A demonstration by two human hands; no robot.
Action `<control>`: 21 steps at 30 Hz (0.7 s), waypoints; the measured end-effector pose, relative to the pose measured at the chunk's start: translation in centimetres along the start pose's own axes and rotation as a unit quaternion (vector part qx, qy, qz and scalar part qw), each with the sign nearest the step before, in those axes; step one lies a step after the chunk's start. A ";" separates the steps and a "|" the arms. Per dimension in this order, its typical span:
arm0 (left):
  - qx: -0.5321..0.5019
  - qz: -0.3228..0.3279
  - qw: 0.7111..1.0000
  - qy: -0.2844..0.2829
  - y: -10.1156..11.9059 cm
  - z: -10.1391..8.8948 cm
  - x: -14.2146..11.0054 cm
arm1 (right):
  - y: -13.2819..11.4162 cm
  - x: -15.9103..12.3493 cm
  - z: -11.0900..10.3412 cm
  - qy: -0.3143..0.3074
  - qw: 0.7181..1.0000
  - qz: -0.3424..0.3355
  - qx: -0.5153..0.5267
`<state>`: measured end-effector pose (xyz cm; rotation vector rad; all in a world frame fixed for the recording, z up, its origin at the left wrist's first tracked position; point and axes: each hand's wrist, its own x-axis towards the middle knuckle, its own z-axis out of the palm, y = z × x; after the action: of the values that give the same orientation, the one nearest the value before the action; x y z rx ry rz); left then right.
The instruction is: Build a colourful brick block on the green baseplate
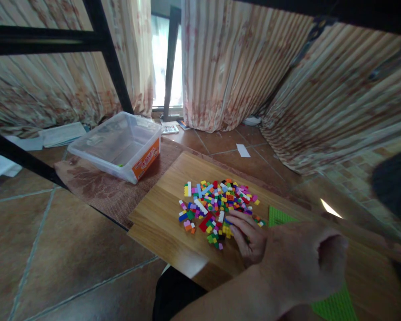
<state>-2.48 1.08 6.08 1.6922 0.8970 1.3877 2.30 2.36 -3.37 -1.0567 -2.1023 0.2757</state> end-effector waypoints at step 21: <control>-0.052 -0.007 0.999 0.006 -0.6 0.7 0.1 | 4.5 7.5 -2.0 -0.169 0.977 0.040 -0.121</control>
<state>-1.84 1.41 5.51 1.5988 0.8276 1.4128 3.60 10.62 -0.23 -1.3147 -2.4466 0.2563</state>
